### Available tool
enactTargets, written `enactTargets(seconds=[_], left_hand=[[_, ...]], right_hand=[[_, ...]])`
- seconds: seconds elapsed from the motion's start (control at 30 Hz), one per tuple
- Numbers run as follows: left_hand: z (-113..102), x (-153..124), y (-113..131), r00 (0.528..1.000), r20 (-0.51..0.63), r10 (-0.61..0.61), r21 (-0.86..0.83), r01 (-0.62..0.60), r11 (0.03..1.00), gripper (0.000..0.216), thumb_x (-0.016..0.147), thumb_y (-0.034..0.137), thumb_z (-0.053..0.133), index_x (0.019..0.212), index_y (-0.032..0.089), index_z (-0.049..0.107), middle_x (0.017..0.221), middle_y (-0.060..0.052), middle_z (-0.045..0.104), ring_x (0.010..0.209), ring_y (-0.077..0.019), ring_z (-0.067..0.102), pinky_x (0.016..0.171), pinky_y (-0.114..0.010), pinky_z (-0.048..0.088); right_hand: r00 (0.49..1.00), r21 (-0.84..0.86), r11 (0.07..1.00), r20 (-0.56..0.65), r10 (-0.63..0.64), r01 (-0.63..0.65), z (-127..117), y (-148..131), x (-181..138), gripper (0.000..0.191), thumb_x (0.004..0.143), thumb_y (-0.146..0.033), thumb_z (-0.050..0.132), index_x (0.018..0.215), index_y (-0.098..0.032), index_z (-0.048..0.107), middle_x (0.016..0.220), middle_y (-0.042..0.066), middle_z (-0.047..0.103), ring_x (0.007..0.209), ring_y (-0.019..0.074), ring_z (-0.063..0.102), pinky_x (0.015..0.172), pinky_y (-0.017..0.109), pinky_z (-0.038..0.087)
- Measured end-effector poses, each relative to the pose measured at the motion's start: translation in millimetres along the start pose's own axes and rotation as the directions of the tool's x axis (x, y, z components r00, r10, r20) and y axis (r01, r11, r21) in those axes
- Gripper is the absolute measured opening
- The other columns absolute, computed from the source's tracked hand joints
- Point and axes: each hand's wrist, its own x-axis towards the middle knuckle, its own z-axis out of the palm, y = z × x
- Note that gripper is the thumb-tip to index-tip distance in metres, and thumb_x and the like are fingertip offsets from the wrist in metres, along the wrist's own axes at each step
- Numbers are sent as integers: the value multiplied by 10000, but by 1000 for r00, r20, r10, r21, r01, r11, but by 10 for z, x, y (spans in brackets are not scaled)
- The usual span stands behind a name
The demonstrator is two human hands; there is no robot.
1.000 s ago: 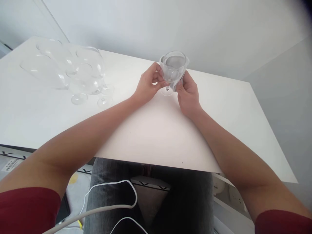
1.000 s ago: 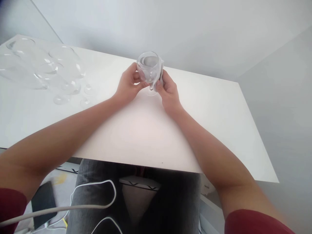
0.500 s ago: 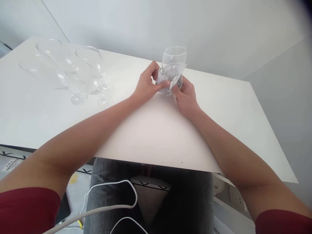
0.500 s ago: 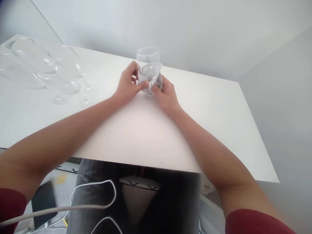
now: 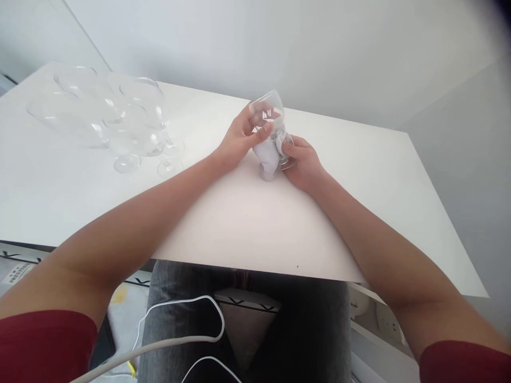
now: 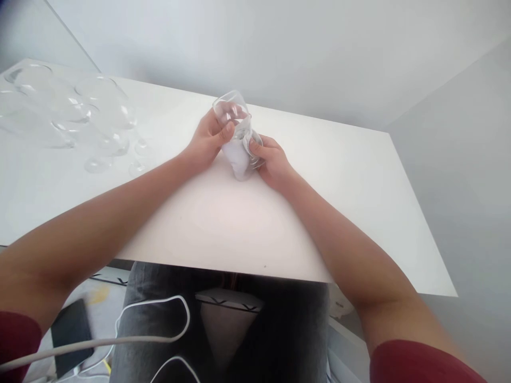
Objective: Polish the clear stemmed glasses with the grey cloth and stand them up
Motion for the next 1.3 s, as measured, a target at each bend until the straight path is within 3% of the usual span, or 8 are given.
enactTargets(seconds=[0.1,0.37,0.53,0.63,0.73,0.97,1.13,1.3], left_hand=[[-3,-4,81,999,48,-24,-127,30,991,659,883,882,680,1203,309,620,1333,-67,741,1292,-308,683,943,-465,599],[14,-25,120,999,-45,-1,82,4,997,675,905,962,504,1182,364,653,1238,-55,770,1334,-333,630,940,-511,563],[30,-50,99,993,-99,55,66,-49,997,602,1014,849,488,1263,326,652,1287,-65,751,1296,-308,690,945,-488,588],[29,-49,117,992,-122,34,92,-23,995,558,1036,803,497,1243,308,649,1300,-85,753,1272,-297,716,943,-453,600],[29,-38,144,988,-149,48,116,-31,993,537,1009,803,553,1182,304,648,1300,-101,754,1215,-276,726,960,-424,596],[59,-18,146,979,-186,89,230,-45,972,591,922,849,644,1216,340,578,1301,-120,738,1263,-301,696,939,-441,594],[49,-41,122,984,-151,92,261,-50,964,554,948,799,666,1257,347,582,1329,-120,723,1296,-292,698,913,-407,604],[40,-56,148,989,-124,82,248,-49,968,606,927,813,686,1288,340,569,1346,-109,712,1328,-287,688,904,-387,604]], right_hand=[[999,30,999,-17,38,-38,8,-19,3,514,795,-686,848,812,-222,629,765,45,644,774,241,671,632,357,551],[991,43,994,95,93,-97,37,-126,-46,522,763,-682,896,866,-214,687,792,48,680,775,231,676,674,360,571],[983,13,994,150,103,-106,51,-141,-60,562,755,-707,904,847,-196,685,806,52,686,793,219,664,690,345,562],[987,-76,997,154,43,-31,58,-103,-62,580,795,-755,857,901,-212,681,885,57,696,872,231,656,756,359,581],[993,-262,958,41,-111,118,80,-36,-67,505,880,-728,798,930,-252,638,934,56,675,988,261,635,860,400,597],[925,-680,704,-102,-366,204,115,35,-70,266,988,-441,692,907,-273,502,1004,105,595,1151,351,600,988,537,547],[912,-642,726,-99,-398,247,90,51,-57,284,965,-497,738,996,-273,566,1234,140,593,1292,379,574,953,520,593],[940,-596,775,-93,-328,211,96,76,-78,280,979,-480,743,1105,-298,572,1010,70,632,1056,305,639,891,466,585]])
